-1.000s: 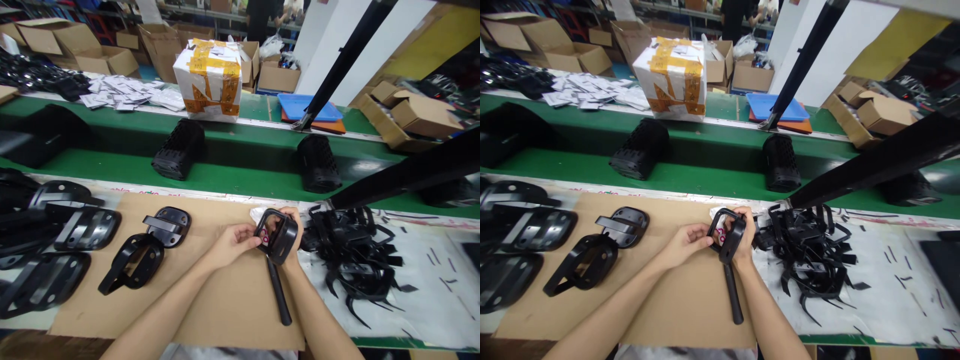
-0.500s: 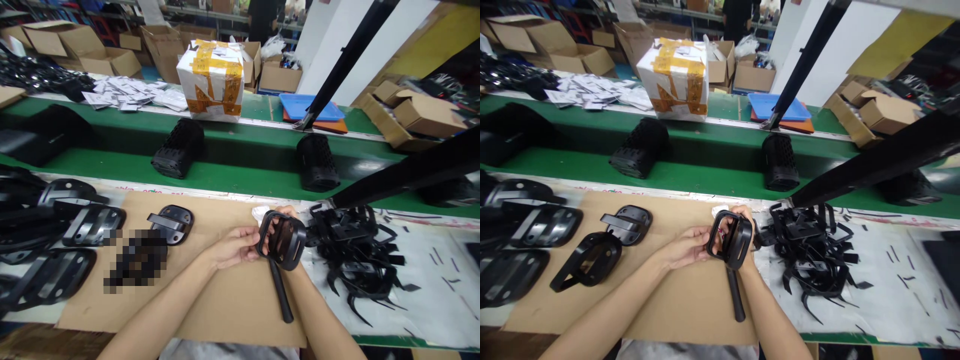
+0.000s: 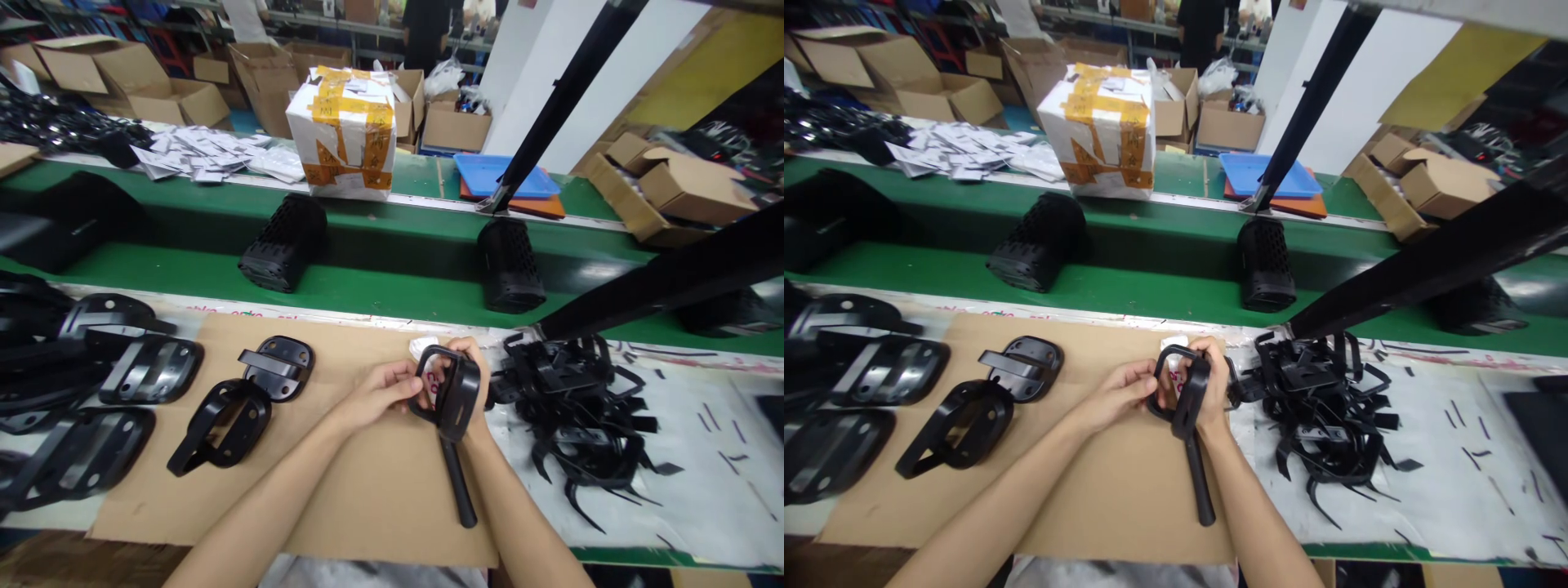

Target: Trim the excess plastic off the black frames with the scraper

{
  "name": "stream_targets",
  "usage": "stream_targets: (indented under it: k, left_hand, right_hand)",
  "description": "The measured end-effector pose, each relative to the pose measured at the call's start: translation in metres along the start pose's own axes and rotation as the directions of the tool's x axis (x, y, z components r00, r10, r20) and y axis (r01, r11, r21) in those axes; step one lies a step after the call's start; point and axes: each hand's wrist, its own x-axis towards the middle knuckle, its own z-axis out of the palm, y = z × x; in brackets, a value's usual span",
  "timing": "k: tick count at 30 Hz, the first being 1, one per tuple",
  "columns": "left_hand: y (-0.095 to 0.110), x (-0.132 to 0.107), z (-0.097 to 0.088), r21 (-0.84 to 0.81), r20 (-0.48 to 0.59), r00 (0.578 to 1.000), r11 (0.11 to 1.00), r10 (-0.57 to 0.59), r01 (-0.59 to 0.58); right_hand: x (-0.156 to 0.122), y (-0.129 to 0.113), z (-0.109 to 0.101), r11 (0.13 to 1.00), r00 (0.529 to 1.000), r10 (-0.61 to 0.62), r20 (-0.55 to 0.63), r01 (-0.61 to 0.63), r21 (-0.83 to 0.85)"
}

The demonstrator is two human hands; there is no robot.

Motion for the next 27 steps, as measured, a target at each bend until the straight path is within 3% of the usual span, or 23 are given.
stream_targets:
  k: [2,5,7,10,17,27]
  left_hand:
    - [0.004,-0.002,-0.003,0.337,-0.138,0.979,0.937,0.151,-0.097]
    - [0.007,-0.005,-0.01,0.76,-0.196,0.892,0.637,0.408,-0.124]
    - [0.008,-0.007,-0.014,0.87,-0.152,0.863,0.48,0.482,-0.115]
    - [0.008,-0.008,-0.016,0.917,-0.112,0.87,0.388,0.48,-0.096]
    - [0.007,-0.012,-0.01,0.949,-0.1,0.897,0.313,0.431,-0.044]
    - [0.009,-0.008,-0.015,0.897,-0.143,0.918,0.441,0.369,-0.037]
  right_hand:
    - [0.0,0.0,0.003,0.995,0.997,-0.082,-0.013,0.081,-0.06]
    - [-0.001,-0.004,0.006,0.975,0.984,-0.169,0.062,0.176,-0.133]
    - [-0.002,-0.008,0.008,0.961,0.973,-0.204,0.107,0.22,-0.17]
    - [-0.002,-0.011,0.008,0.942,0.958,-0.234,0.167,0.266,-0.204]
    - [-0.004,-0.012,0.007,0.914,0.939,-0.268,0.217,0.319,-0.249]
    - [-0.006,-0.011,0.01,0.906,0.946,-0.284,0.159,0.319,-0.28]
